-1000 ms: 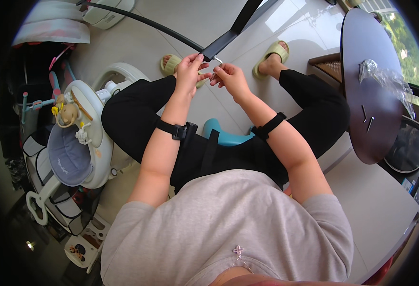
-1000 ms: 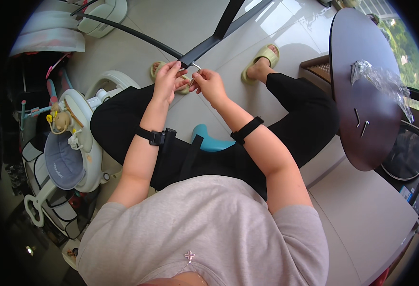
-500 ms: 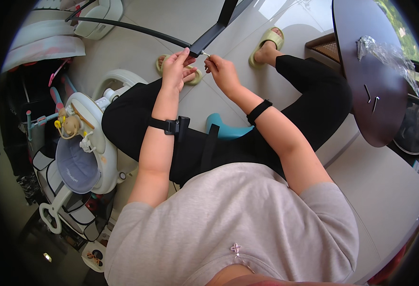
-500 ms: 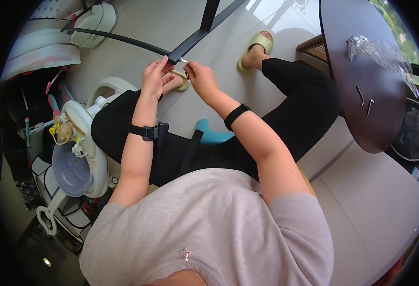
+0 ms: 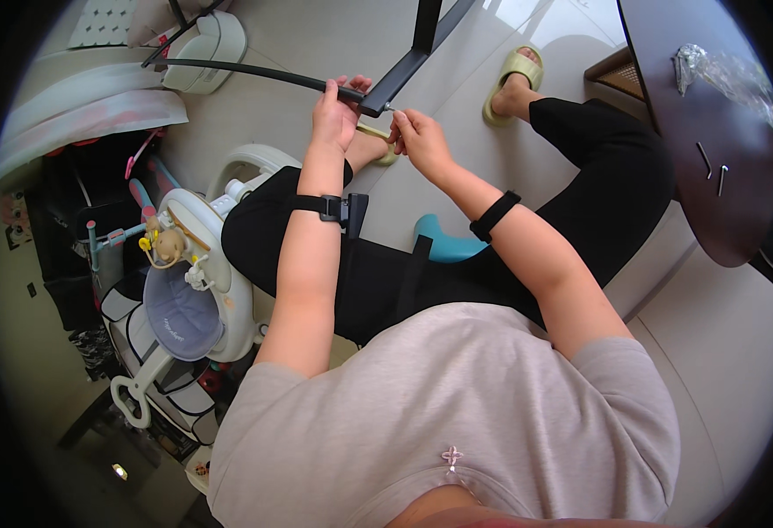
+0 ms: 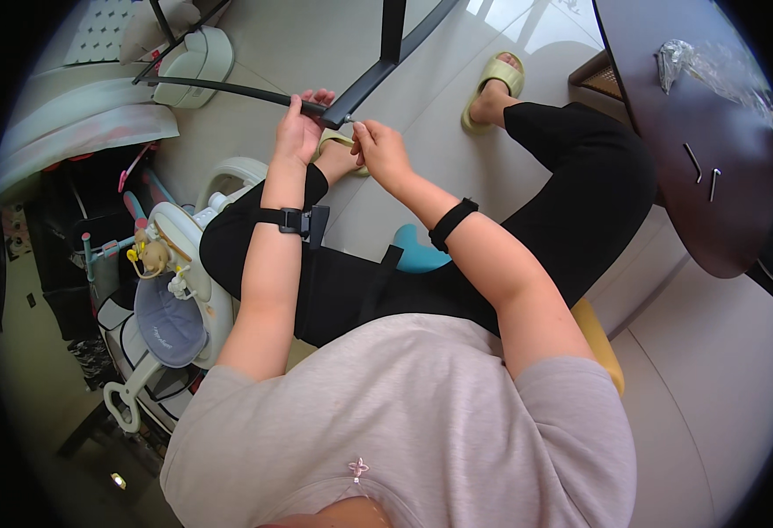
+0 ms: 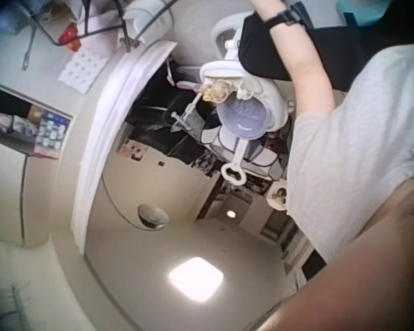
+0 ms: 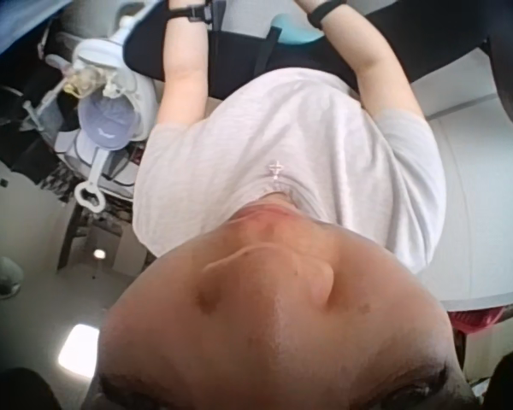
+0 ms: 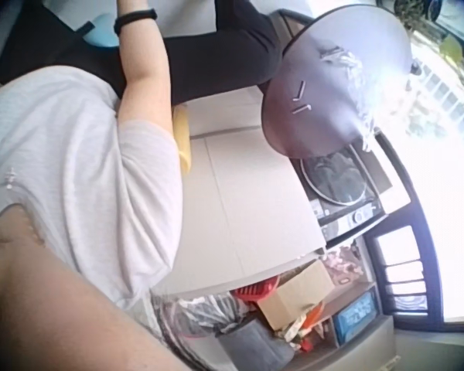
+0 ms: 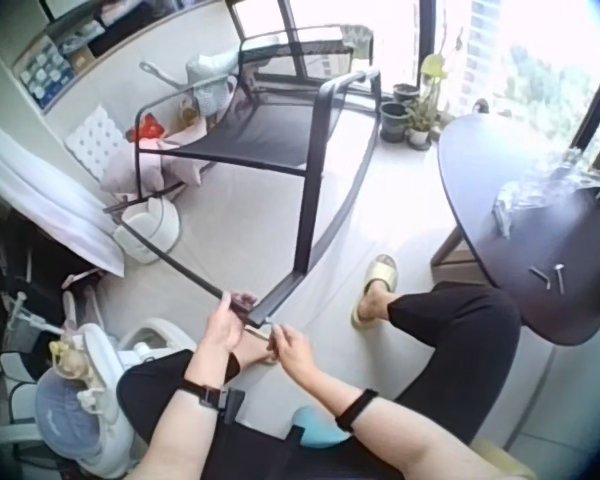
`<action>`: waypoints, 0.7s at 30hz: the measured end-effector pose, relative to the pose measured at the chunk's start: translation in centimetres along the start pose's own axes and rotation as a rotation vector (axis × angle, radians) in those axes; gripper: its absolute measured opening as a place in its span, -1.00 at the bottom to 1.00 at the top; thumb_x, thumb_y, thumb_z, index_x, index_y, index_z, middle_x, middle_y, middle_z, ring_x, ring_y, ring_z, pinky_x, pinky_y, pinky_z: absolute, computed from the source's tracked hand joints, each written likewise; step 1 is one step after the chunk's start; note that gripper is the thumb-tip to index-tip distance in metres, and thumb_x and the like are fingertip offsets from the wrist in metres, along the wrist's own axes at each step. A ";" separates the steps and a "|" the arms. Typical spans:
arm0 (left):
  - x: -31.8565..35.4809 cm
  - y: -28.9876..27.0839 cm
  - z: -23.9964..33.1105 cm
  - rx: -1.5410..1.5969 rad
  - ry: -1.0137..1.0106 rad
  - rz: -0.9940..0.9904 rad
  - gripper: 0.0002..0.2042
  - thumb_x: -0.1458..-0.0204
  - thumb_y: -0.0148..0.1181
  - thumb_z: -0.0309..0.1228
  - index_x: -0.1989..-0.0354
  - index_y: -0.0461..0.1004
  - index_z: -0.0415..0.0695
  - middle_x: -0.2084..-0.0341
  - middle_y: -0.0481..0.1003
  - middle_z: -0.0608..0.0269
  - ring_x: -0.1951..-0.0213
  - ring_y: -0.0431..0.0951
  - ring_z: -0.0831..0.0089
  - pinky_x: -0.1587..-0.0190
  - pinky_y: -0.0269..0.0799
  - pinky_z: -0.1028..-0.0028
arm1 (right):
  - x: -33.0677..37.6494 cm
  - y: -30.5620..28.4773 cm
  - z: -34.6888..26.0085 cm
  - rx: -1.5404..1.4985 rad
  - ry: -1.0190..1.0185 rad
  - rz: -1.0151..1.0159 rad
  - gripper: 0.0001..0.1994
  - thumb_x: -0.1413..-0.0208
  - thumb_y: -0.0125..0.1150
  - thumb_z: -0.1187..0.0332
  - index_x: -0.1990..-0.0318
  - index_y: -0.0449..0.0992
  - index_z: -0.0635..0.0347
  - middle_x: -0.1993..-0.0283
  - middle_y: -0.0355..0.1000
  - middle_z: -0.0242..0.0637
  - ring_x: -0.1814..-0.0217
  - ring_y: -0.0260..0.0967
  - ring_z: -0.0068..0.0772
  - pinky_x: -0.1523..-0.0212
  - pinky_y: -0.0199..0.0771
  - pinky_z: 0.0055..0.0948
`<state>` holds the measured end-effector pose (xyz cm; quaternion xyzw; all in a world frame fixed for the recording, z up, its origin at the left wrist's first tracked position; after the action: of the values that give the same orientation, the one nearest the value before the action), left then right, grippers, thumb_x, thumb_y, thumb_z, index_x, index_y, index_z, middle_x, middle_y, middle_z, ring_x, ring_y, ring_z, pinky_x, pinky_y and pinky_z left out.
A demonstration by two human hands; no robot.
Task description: Assembling the frame of a mesh chair using screws and an allen key.
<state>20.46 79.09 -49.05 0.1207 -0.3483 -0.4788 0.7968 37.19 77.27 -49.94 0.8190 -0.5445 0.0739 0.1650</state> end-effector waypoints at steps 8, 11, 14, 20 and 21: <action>0.1 0.2 -0.2 -0.104 0.000 0.047 -0.75 -0.21 -0.28 -0.24 0.25 0.22 -0.18 0.32 0.38 0.09 0.14 0.44 0.17 0.02 0.36 0.22 | 0.3 0.8 0.0 -0.050 0.030 0.116 -0.67 -0.18 -0.10 0.26 0.54 0.37 0.31 0.69 0.33 -0.31 0.74 0.23 -0.57 0.67 0.25 -0.53; 0.1 0.3 -0.2 -0.097 0.006 0.043 -0.75 -0.21 -0.27 -0.24 0.25 0.22 -0.18 0.34 0.38 0.09 0.16 0.45 0.18 0.04 0.37 0.21 | 0.4 1.1 -0.1 -0.087 0.055 0.134 -0.65 -0.19 -0.10 0.25 0.55 0.37 0.30 0.69 0.33 -0.31 0.75 0.23 -0.58 0.69 0.24 -0.54; 0.1 0.4 -0.1 -0.094 0.011 0.038 -0.76 -0.21 -0.26 -0.24 0.25 0.22 -0.18 0.35 0.38 0.09 0.17 0.45 0.18 0.04 0.38 0.21 | 0.5 1.3 -0.1 -0.097 0.079 0.138 -0.67 -0.21 -0.13 0.24 0.50 0.36 0.28 0.65 0.33 -0.36 0.74 0.17 -0.62 0.69 0.16 -0.59; 0.0 0.1 -0.3 -0.057 -0.002 0.035 -0.76 -0.20 -0.23 -0.25 0.25 0.23 -0.18 0.35 0.39 0.10 0.18 0.46 0.18 0.04 0.37 0.24 | -0.2 1.2 1.8 0.021 -0.025 0.124 -0.60 -0.21 -0.17 0.15 0.55 0.35 0.24 0.66 0.34 -0.32 0.63 0.19 -0.60 0.57 0.24 -0.48; 0.1 0.1 -0.3 -0.047 -0.011 0.045 -0.77 -0.20 -0.23 -0.25 0.25 0.23 -0.18 0.35 0.39 0.10 0.18 0.46 0.19 0.04 0.37 0.25 | -0.2 1.6 2.1 -0.102 -0.033 0.119 -0.59 -0.21 -0.20 0.11 0.55 0.34 0.21 0.63 0.33 -0.32 0.58 0.18 -0.57 0.52 0.25 -0.47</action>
<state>20.72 79.02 -49.22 0.0914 -0.3437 -0.4696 0.8081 35.49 76.14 -51.66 0.7767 -0.5981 0.0420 0.1929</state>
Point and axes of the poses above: each hand's wrist, its own x-axis away from the middle knuckle, its own y-axis out of the palm, z = x × y, the point moved 1 cm from there along -x, towards the middle knuckle
